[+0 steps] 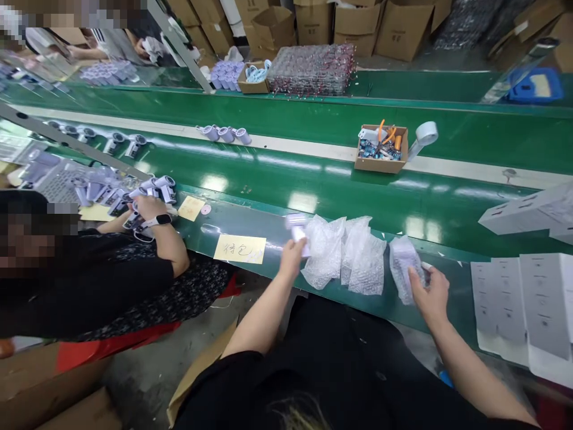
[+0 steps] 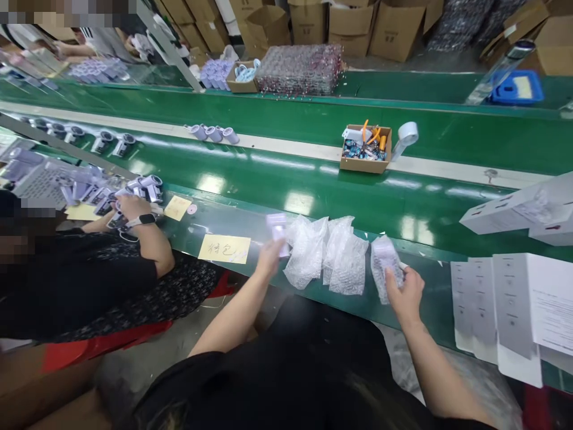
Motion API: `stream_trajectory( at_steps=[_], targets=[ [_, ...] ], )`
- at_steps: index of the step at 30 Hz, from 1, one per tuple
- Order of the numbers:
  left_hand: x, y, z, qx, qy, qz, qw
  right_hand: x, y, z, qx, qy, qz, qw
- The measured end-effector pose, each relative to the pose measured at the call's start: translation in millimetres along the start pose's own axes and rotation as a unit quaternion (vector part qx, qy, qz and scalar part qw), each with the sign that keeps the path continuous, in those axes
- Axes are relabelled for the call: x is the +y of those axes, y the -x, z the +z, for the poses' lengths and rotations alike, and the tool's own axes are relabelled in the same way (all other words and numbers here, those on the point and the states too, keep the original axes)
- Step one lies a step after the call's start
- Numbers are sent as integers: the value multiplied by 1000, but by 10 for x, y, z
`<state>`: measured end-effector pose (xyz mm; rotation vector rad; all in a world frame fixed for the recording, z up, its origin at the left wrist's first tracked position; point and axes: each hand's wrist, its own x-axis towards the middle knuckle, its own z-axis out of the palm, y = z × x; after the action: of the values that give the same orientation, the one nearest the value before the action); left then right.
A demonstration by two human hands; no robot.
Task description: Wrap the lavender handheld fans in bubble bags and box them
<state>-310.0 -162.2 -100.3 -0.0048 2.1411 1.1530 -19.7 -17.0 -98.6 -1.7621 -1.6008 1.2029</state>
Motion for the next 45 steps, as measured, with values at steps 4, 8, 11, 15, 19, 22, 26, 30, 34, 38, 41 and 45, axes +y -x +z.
stream_trajectory(
  at_steps=[4,8,11,15,19,22,26,30,34,38,41,45],
  targets=[
    [-187,725,747,-329,-37,135,934,-223,292,107,-202,-228,133,943],
    [-393,882,1029,-373,-280,416,780,-194,249,-124,-188,-334,200,902],
    [-498,710,1037,-354,-441,481,670,-47,211,-515,-195,-305,249,898],
    [-452,652,1093,-323,-443,412,728,29,408,-768,-278,-283,328,857],
    [-251,807,1187,-351,-264,323,838,-100,573,-560,-371,-285,332,819],
    [-145,902,1177,-362,-129,245,890,-196,544,-395,-375,-275,301,832],
    [-166,1021,1035,-260,-98,369,887,-236,539,-372,-345,-222,301,861],
    [-261,1150,873,-209,-198,565,773,-238,654,-381,-291,-243,329,865],
    [-162,1256,887,-238,-257,637,686,-248,686,-317,-239,-277,311,877],
    [22,1329,976,-293,-261,631,670,-322,631,-295,-222,-291,315,876],
    [56,1325,984,-377,-230,505,742,-365,654,-372,-243,-257,365,861],
    [120,1320,913,-418,-143,158,883,-350,758,-729,-232,-96,279,927]
  ],
)
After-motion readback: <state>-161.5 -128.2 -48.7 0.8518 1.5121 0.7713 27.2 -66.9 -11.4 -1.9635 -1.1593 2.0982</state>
